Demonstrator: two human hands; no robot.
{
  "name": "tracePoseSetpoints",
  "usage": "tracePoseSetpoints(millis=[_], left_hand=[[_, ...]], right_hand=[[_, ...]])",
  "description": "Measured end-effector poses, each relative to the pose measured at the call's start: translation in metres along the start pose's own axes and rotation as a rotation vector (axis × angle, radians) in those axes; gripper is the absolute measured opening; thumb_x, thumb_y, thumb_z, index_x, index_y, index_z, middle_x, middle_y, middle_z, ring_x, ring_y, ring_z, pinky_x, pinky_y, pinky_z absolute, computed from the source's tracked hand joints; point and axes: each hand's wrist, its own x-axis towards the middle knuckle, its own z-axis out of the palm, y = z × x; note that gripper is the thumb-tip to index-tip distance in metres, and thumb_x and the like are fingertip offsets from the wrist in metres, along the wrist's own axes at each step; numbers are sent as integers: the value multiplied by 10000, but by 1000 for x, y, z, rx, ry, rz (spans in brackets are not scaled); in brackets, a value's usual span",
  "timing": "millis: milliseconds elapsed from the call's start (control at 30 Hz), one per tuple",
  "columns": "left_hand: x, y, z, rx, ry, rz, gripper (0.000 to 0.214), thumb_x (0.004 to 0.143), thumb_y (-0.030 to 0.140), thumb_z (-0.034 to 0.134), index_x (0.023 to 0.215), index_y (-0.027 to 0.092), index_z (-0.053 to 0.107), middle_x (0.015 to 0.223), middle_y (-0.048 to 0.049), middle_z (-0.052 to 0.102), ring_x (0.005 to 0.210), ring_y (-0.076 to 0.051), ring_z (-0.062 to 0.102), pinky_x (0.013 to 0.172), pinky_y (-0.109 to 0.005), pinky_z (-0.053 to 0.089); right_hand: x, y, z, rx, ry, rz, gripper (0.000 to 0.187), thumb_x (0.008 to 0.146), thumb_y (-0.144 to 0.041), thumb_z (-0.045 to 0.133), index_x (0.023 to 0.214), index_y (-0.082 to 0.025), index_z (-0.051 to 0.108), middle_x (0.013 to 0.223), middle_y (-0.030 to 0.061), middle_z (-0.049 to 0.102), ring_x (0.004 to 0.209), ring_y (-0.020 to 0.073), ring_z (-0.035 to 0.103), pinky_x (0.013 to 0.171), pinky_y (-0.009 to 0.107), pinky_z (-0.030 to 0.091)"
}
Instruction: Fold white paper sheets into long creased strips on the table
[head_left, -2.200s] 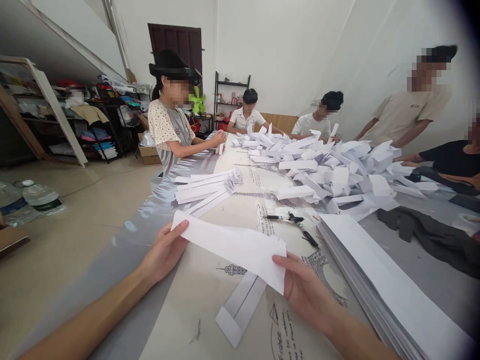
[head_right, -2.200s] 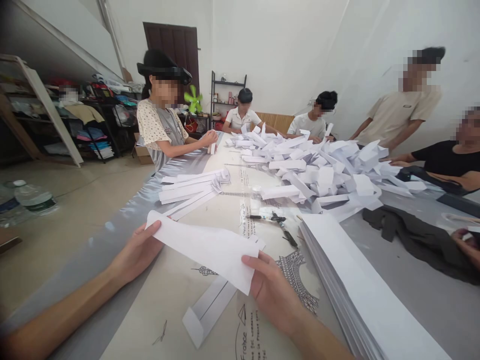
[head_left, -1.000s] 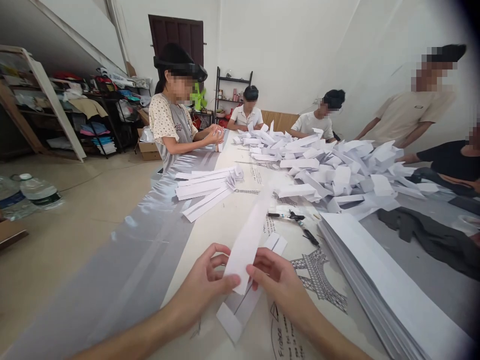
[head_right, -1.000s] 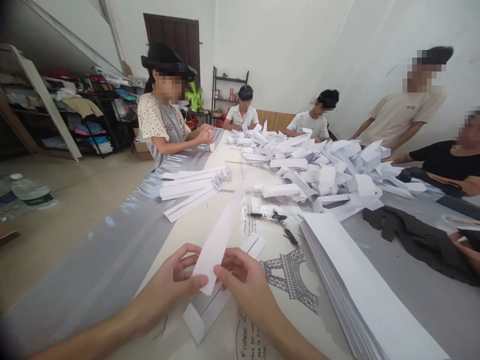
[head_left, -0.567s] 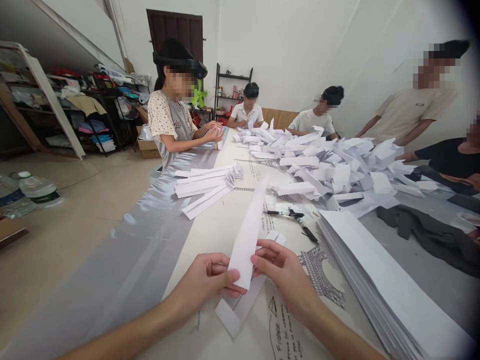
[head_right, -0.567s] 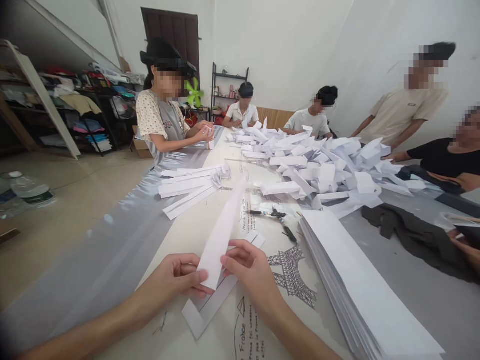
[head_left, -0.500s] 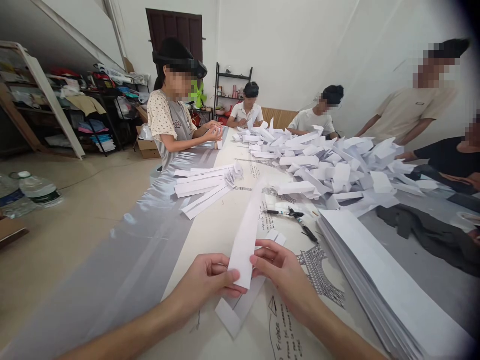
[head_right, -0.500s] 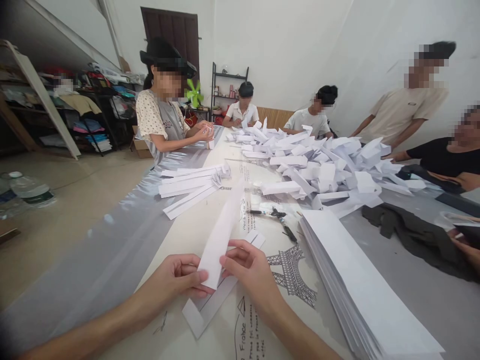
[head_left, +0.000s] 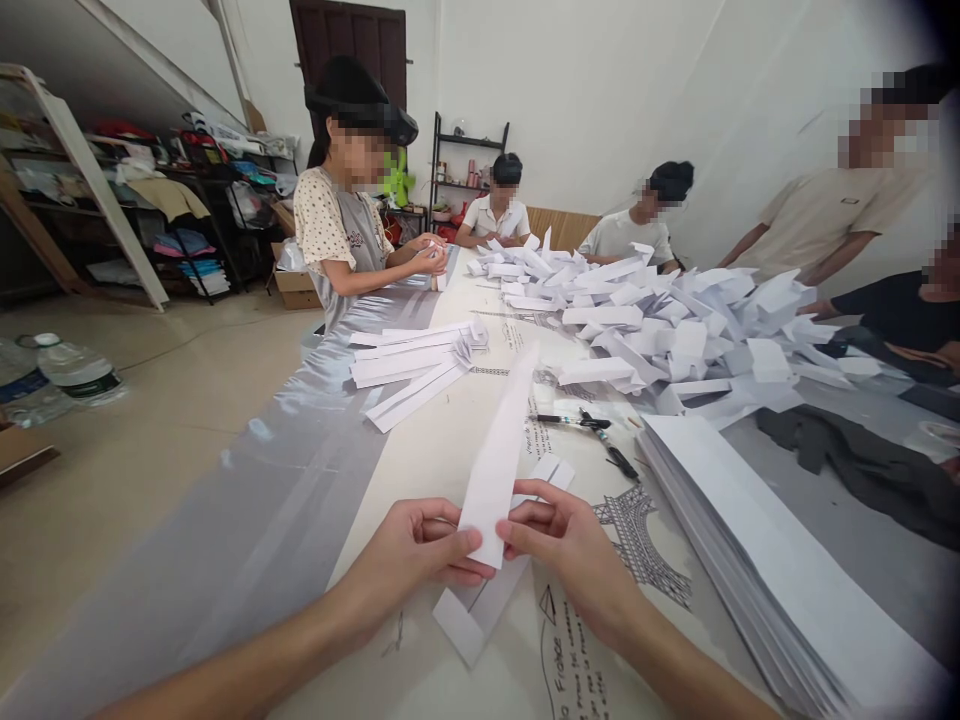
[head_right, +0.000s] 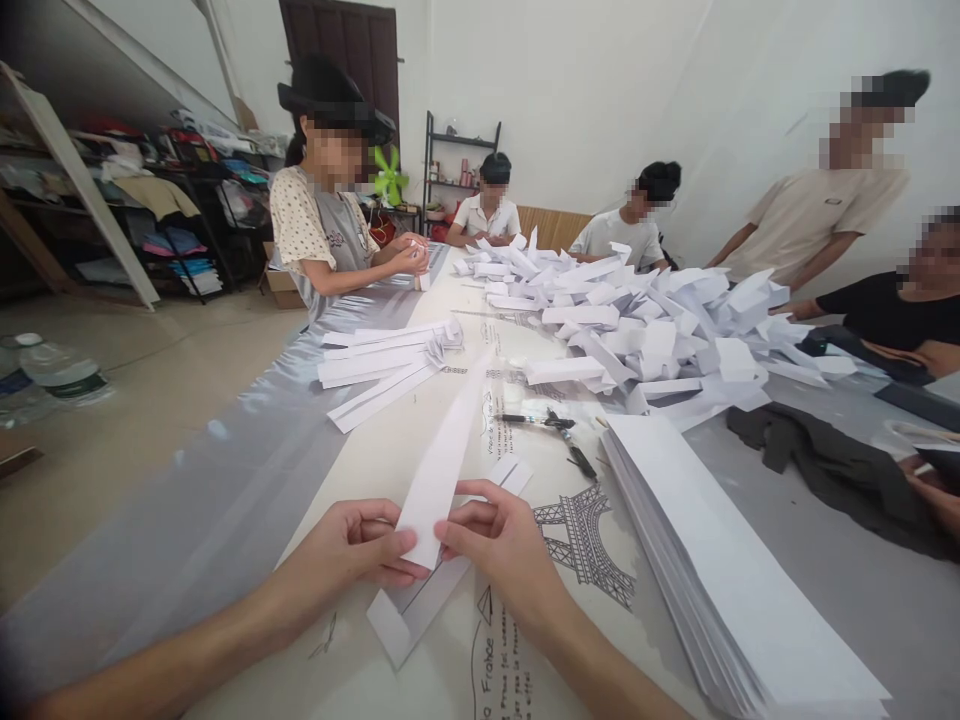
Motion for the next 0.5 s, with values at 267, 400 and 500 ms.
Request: tracePoseSetpoints(millis=[267, 400, 500], left_hand=[[1, -1, -1, -36, 0, -8, 348, 826, 483, 829, 901, 152, 750, 826, -44, 795, 967, -274, 784, 920, -324, 605], [2, -3, -1, -30, -1, -14, 377, 829, 497, 823, 932, 142, 749, 923, -77, 810, 987, -276, 780, 940, -332, 599], [2, -3, 0, -43, 2, -16, 384, 815, 501, 834, 925, 143, 746, 903, -69, 809, 987, -275, 781, 932, -327, 601]], right_hand=[[-1, 3, -2, 21, 13, 11, 489, 699, -305, 918, 1130, -217, 704, 845, 11, 778, 744, 197, 686, 840, 368, 514], [1, 3, -2, 21, 16, 15, 494, 692, -311, 922, 1124, -214, 704, 857, 16, 779, 755, 206, 691, 846, 373, 516], [1, 4, -1, 15, 25, 15, 490, 696, -320, 919, 1123, -215, 703, 866, 19, 779, 767, 212, 696, 855, 379, 520]])
